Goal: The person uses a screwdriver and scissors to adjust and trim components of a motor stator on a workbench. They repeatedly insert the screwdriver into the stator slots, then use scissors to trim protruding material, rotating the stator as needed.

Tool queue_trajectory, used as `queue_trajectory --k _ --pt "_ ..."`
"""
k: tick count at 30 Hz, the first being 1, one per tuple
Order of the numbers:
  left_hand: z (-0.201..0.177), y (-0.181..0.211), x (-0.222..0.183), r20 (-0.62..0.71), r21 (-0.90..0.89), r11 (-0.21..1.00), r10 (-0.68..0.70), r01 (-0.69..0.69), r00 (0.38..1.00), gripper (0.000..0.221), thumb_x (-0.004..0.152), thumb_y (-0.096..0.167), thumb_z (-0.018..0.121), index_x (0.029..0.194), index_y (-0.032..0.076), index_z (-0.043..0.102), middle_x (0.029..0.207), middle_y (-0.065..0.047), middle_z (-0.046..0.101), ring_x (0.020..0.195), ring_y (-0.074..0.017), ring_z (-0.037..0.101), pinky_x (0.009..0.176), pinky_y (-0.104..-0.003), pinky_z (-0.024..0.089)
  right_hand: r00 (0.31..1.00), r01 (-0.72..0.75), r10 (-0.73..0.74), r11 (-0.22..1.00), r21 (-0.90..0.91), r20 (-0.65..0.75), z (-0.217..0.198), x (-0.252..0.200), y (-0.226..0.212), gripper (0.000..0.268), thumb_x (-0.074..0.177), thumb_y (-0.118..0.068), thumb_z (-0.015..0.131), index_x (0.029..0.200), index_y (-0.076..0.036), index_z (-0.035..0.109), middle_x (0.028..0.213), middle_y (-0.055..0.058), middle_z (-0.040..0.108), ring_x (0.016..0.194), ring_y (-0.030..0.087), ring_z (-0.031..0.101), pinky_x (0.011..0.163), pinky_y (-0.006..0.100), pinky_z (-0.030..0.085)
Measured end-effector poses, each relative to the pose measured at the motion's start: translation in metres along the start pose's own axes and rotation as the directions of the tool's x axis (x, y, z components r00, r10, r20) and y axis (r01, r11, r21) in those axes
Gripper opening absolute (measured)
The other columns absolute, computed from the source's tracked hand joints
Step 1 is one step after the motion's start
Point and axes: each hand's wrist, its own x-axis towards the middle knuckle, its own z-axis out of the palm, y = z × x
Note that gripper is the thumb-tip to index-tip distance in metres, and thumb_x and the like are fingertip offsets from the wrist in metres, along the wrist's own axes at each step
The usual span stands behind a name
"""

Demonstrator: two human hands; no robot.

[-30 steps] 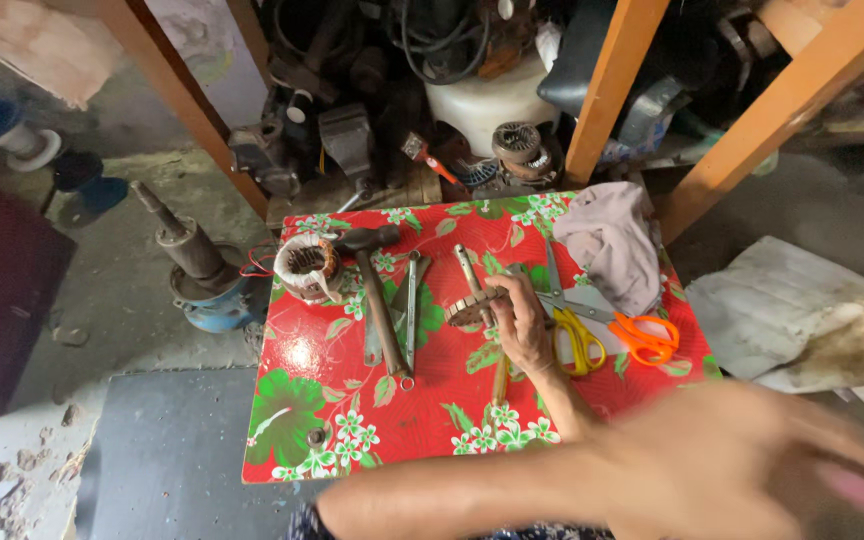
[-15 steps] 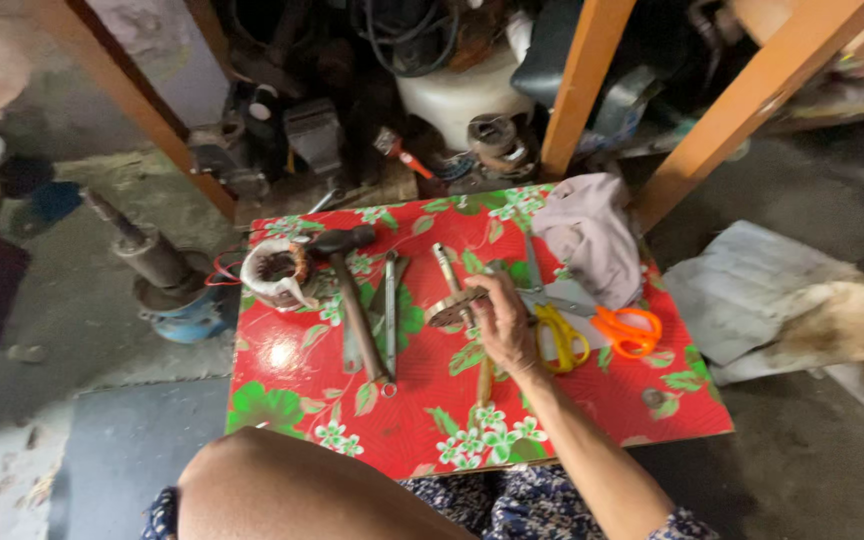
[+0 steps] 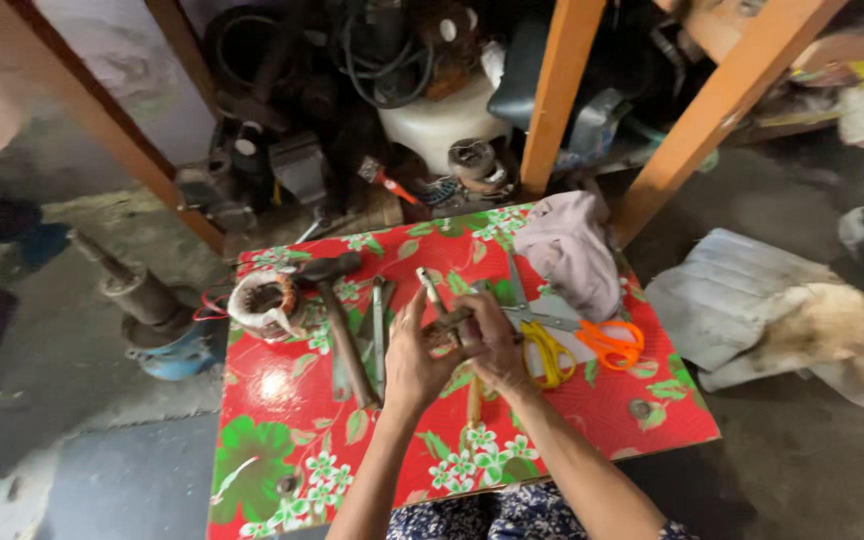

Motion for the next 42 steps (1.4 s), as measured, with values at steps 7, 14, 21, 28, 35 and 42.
queue_trajectory --k 7,14,21,28,35,42 --pt "0.054 -0.079 -0.033 -0.019 -0.433 0.874 -0.255 0.222 0.967 0.039 0.074 0.001 0.082 0.112 0.003 0.072 0.107 -0.009 0.071 0.093 -0.0179 0.074 0.079 -0.030 0.061 0.995 -0.042 0.021 0.974 0.223 0.099 -0.016 0.006 -0.013 0.032 0.109 -0.017 0.046 0.130 -0.003 0.065 0.123 0.016 0.066 0.119 0.029 0.062 0.104 0.039 0.045" --pt "0.083 -0.094 -0.052 0.079 -0.748 0.584 -0.392 0.314 0.917 0.014 0.088 -0.004 0.078 0.101 -0.003 0.073 0.092 -0.006 0.078 0.083 -0.0103 0.066 0.078 -0.027 0.056 0.916 -0.379 0.371 0.675 -0.633 -0.152 -0.053 0.025 0.047 0.038 0.088 -0.031 0.075 0.105 0.002 0.067 0.104 0.024 0.067 0.099 0.042 0.065 0.087 0.051 0.051" --pt "0.086 -0.117 -0.046 0.112 -0.847 0.449 -0.373 0.285 0.921 0.013 0.086 -0.007 0.078 0.093 -0.002 0.070 0.092 -0.007 0.077 0.081 -0.0107 0.070 0.078 -0.028 0.059 0.869 -0.371 0.492 0.580 -0.725 -0.050 -0.045 0.028 0.083 0.047 0.076 -0.037 0.085 0.090 0.004 0.067 0.095 0.028 0.069 0.090 0.046 0.067 0.082 0.052 0.053" --pt "0.085 -0.118 -0.047 0.091 -0.839 0.478 -0.349 0.260 0.933 0.014 0.087 -0.010 0.076 0.096 -0.003 0.069 0.094 -0.008 0.078 0.082 -0.0118 0.071 0.080 -0.029 0.060 0.977 -0.181 0.210 0.769 -0.614 -0.025 -0.065 0.026 -0.003 0.029 0.084 0.002 0.066 0.112 0.001 0.060 0.099 0.026 0.064 0.086 0.044 0.067 0.074 0.050 0.054" --pt "0.089 -0.113 -0.052 0.058 -0.833 0.498 -0.353 0.240 0.934 0.017 0.088 -0.006 0.072 0.105 -0.003 0.071 0.103 -0.006 0.078 0.093 -0.0096 0.072 0.088 -0.025 0.058 0.924 -0.228 0.364 0.770 -0.596 0.117 -0.068 -0.029 -0.090 0.043 0.088 -0.002 0.061 0.129 -0.012 0.065 0.096 0.014 0.075 0.078 0.034 0.073 0.069 0.044 0.057" --pt "0.089 -0.111 -0.055 0.032 -0.766 0.585 -0.380 0.267 0.924 0.017 0.089 -0.004 0.076 0.106 -0.003 0.071 0.099 -0.005 0.078 0.087 -0.0081 0.068 0.081 -0.025 0.056 0.963 -0.185 0.262 0.822 -0.539 0.068 -0.039 -0.041 -0.095 0.046 0.089 -0.001 0.060 0.133 -0.011 0.064 0.106 0.017 0.074 0.086 0.037 0.072 0.073 0.046 0.057"
